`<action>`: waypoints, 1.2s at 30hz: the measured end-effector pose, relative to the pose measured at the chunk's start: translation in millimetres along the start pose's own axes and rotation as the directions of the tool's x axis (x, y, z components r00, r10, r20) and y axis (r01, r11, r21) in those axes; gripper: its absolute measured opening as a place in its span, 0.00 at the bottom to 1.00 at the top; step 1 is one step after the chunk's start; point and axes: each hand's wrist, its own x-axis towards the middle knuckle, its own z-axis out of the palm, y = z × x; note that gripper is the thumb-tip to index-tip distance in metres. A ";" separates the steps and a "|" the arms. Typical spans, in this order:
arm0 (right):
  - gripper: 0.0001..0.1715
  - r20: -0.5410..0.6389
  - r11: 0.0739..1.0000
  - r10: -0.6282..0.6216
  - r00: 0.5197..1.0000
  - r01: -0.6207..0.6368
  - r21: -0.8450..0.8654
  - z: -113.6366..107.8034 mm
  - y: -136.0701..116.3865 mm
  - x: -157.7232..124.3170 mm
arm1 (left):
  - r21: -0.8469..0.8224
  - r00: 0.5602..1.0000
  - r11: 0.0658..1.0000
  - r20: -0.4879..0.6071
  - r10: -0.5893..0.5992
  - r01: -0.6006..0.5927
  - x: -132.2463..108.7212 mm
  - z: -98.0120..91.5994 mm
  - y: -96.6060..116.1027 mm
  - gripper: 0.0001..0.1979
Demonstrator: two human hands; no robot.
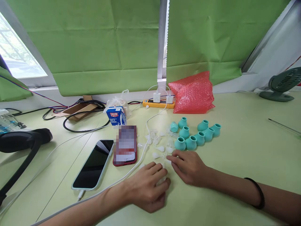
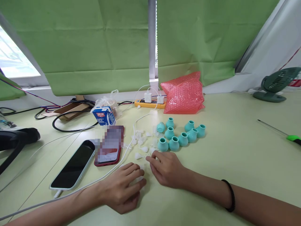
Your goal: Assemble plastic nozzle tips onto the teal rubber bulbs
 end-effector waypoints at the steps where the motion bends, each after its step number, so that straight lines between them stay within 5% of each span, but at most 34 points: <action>1: 0.12 0.025 0.999 0.037 0.999 -0.036 -0.037 2.9 3.0 1.0 | -0.017 0.999 0.999 0.031 -0.035 0.036 0.6 0.8 -0.7 0.10; 9: 0.13 0.055 0.990 0.099 0.994 -0.093 -0.106 8.7 3.8 7.2 | -0.203 0.975 0.954 0.013 -0.223 0.221 -2.5 2.7 -8.4 0.12; 16: 0.10 0.169 0.982 0.149 0.974 -0.127 -0.138 7.5 -2.4 16.7 | -0.262 0.921 0.895 -0.047 -0.386 0.361 -2.5 8.6 -6.5 0.05; 23: 0.11 0.227 0.981 0.167 0.960 -0.139 -0.134 5.3 -6.0 17.5 | -0.207 0.928 0.920 -0.104 -0.359 0.333 -5.5 9.5 -10.4 0.14; 36: 0.06 0.240 0.977 0.213 0.947 -0.203 -0.064 8.0 -11.5 14.4 | -0.198 0.869 0.876 -0.151 -0.472 0.441 -0.2 13.3 -10.9 0.07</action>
